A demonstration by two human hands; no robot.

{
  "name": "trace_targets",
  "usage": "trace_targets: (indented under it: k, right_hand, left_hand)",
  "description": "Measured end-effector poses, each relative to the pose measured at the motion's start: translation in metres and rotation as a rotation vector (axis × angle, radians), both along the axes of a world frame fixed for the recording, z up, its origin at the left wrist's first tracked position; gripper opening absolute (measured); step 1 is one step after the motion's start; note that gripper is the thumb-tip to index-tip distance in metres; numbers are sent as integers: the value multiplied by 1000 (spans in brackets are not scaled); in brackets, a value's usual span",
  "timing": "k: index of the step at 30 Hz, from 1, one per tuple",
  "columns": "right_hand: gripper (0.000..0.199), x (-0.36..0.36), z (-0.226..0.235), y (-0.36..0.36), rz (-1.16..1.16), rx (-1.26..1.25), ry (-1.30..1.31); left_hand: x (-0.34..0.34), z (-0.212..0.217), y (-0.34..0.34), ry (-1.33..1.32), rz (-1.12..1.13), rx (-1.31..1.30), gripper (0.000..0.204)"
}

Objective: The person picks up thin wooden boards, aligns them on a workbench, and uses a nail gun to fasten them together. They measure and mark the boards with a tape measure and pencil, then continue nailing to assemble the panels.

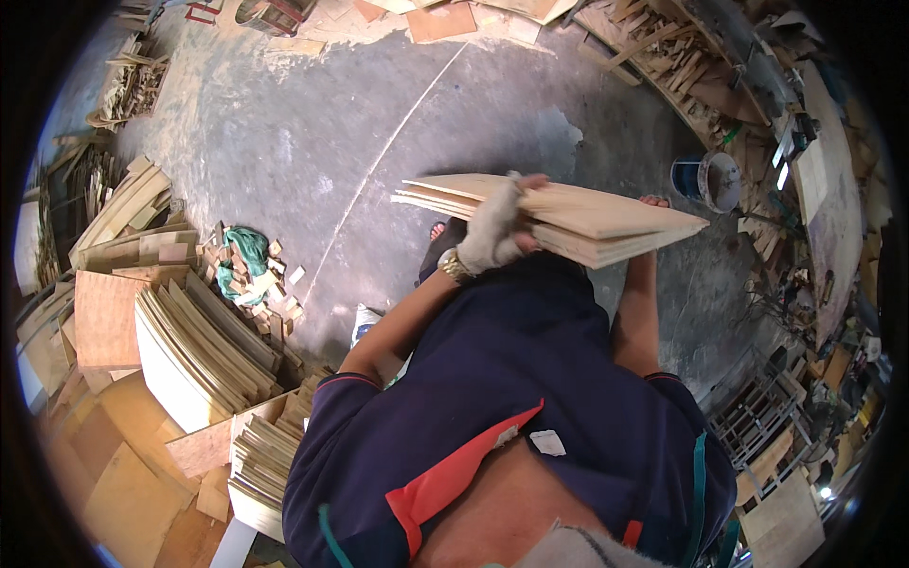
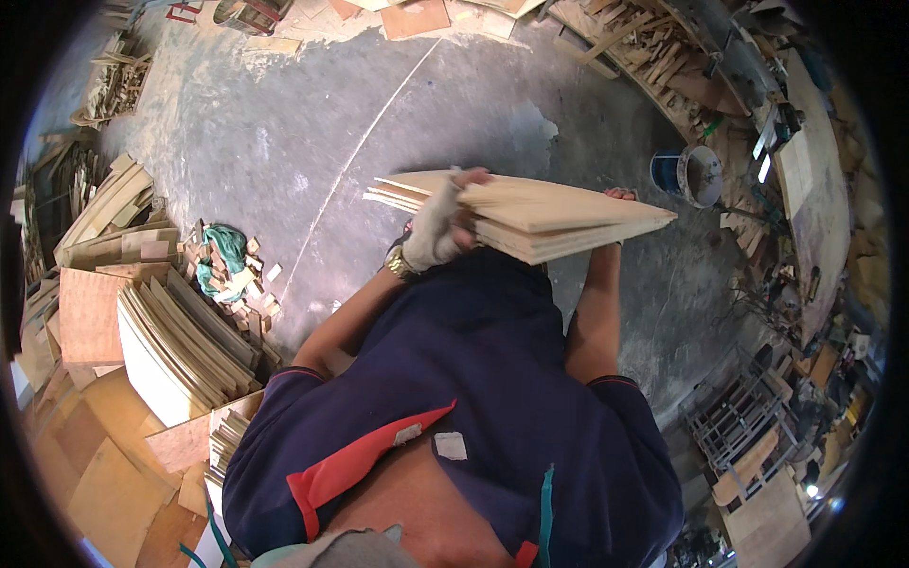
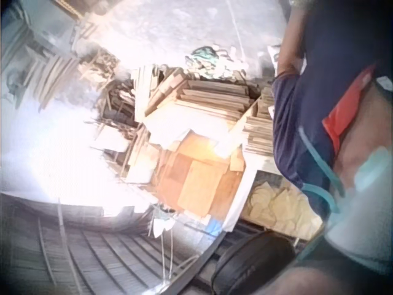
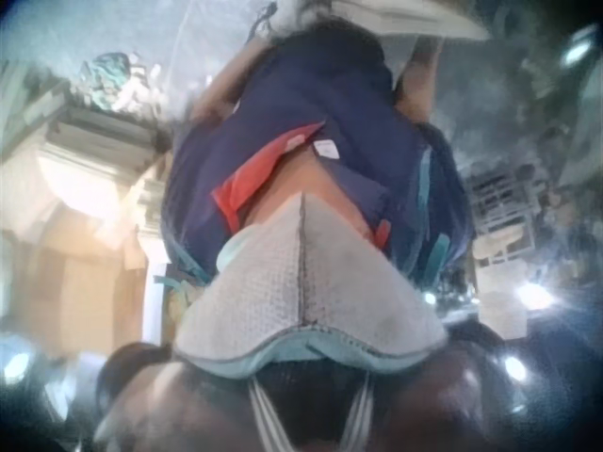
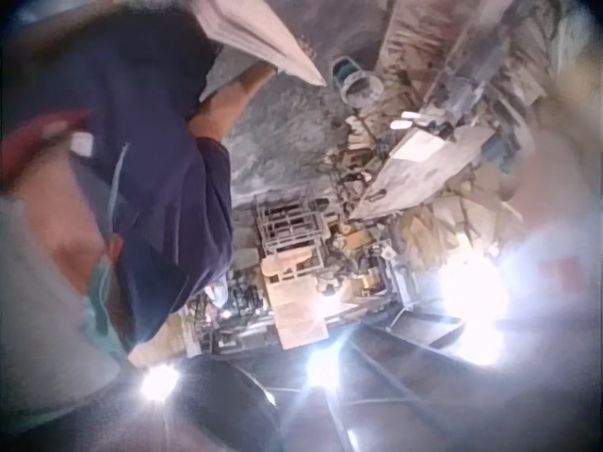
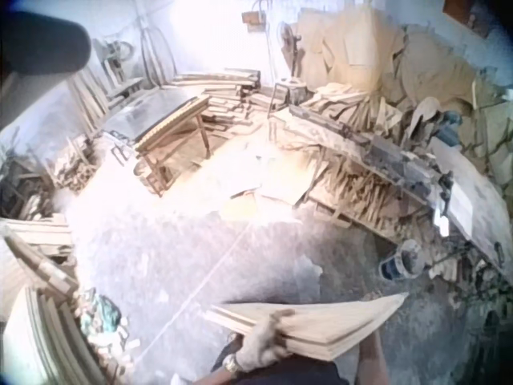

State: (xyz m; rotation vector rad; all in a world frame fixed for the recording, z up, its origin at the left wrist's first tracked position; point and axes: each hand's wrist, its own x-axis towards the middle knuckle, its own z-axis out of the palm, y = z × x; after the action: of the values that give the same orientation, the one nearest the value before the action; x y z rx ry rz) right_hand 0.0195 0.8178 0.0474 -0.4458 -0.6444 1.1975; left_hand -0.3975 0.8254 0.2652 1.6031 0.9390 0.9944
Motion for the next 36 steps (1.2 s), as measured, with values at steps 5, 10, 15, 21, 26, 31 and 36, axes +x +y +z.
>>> trace_targets:
  k: [5,10,15,21,26,31,36]
  right_hand:
    - [19,2,32,-33,-88,-99,29]
    - [30,8,50,-44,18,-146,150]
    - [33,3,74,-41,15,-284,173]
    - [35,-16,128,-22,15,-509,215]
    - [38,-35,164,-5,13,-731,264]
    - [43,21,189,32,241,-1072,111]
    - [63,117,226,142,799,-1559,-963]
  left_hand:
    - [-45,-120,-3,396,909,-693,62]
    - [-103,-245,-34,-170,884,-1583,100]
    - [-110,-333,-61,-400,851,-1665,69]
    - [-105,-382,-67,-236,701,-1794,63]
    - [-90,-367,-78,-324,819,-1713,40]
    - [-88,-350,-76,-503,859,-1735,37]
    - [-84,-356,-83,-503,908,-1740,39]
